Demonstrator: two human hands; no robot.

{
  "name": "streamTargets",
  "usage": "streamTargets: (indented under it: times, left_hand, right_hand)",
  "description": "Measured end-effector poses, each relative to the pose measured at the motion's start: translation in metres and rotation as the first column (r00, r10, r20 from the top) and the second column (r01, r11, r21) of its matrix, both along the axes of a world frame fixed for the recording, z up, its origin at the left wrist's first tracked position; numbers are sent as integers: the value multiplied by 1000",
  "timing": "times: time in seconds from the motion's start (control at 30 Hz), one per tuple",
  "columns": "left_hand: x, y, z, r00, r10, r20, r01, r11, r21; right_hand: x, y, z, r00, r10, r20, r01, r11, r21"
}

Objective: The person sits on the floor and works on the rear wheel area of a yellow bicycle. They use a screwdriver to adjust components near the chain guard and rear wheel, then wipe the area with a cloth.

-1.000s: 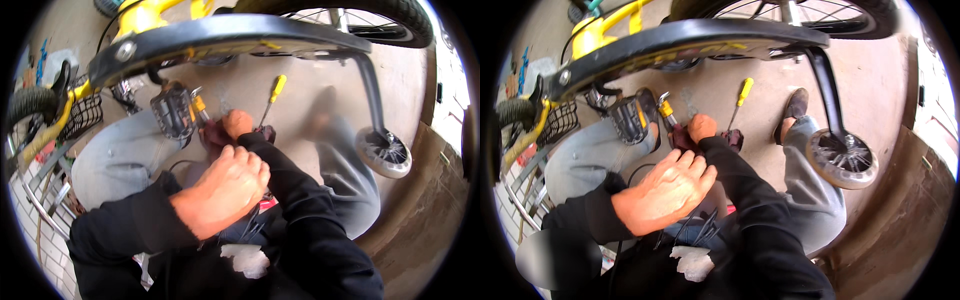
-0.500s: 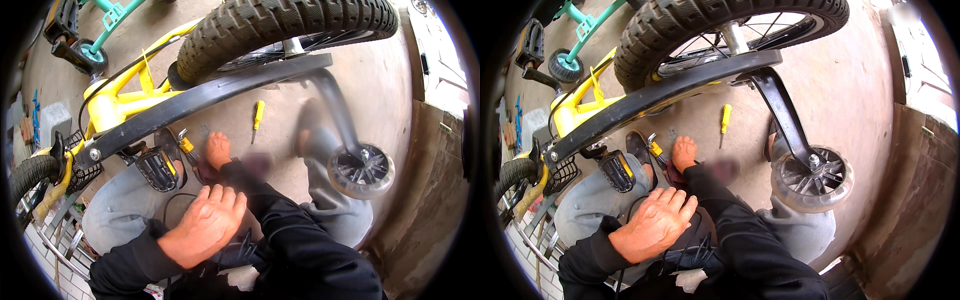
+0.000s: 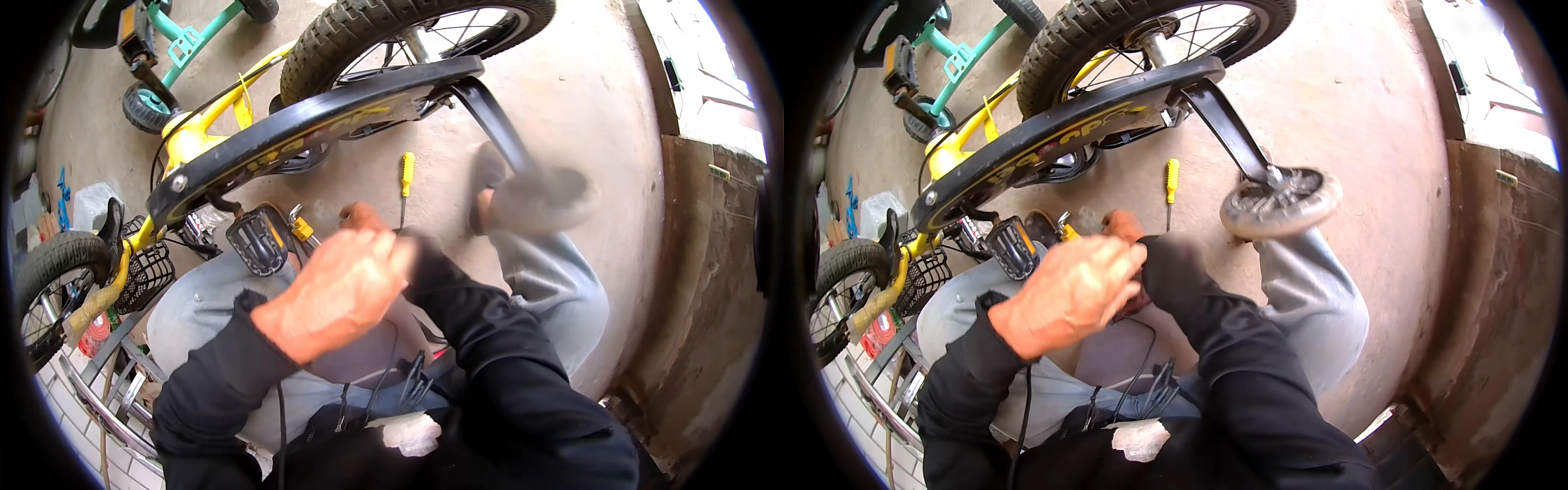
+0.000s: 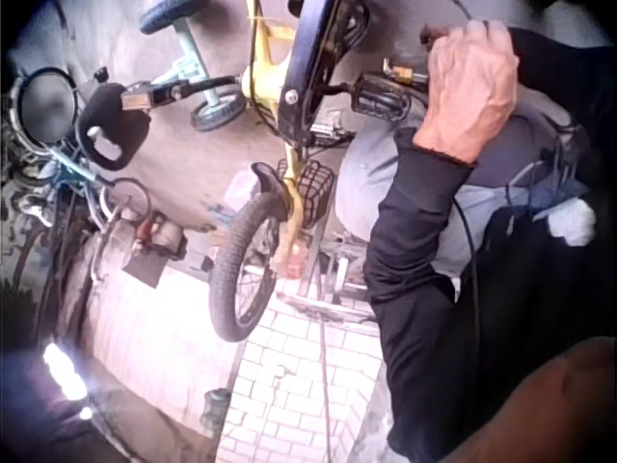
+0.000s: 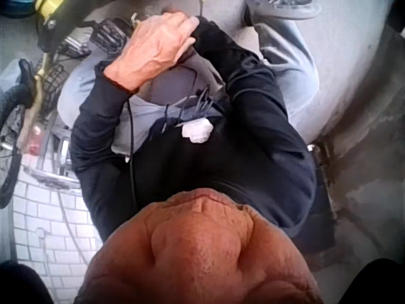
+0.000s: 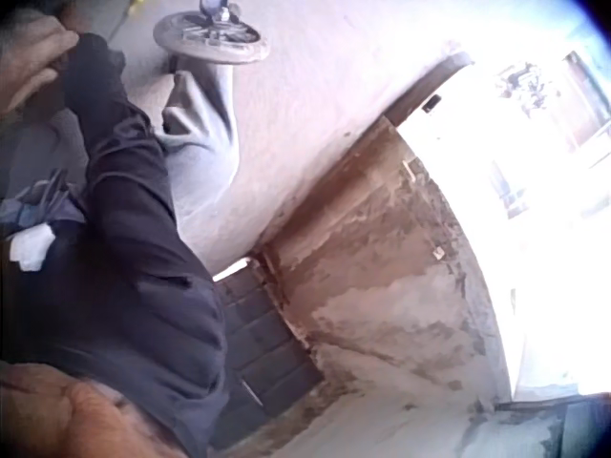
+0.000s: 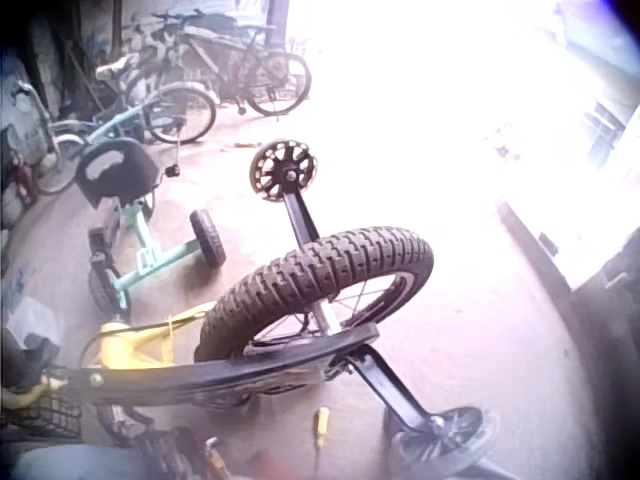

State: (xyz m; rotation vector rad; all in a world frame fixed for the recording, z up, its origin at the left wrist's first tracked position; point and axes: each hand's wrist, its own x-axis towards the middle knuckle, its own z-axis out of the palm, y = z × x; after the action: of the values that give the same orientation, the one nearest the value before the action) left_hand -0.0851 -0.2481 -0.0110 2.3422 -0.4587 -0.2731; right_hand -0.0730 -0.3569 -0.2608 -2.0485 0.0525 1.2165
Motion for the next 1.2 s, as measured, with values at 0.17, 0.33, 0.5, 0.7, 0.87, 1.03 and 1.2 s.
streamTargets:
  times: [0.17,0.33,0.5,0.7,0.87,1.03,1.2]
  left_hand:
    - [39,25,30,772,368,518,-346,927,-144]
    - [54,74,29,501,570,652,-707,704,-72]
    - [72,91,6,468,667,579,-843,534,66]
    - [78,81,11,730,614,299,-676,589,442]
    - [78,79,2,696,559,451,-717,574,395]
    - [76,78,8,691,598,406,-723,584,370]
    - [77,74,10,679,617,399,-734,563,378]
  right_hand:
    - [67,-46,25,916,-343,-208,392,876,280]
    - [79,-93,86,750,-560,-351,655,562,504]
    - [88,-89,116,653,-586,-479,733,329,596]
    - [94,-70,116,663,-559,-498,712,265,651]
    - [103,-61,99,692,-474,-544,693,226,685]
    - [103,-43,105,696,-505,-511,674,214,707]
    - [102,-32,104,694,-607,-388,638,268,722]
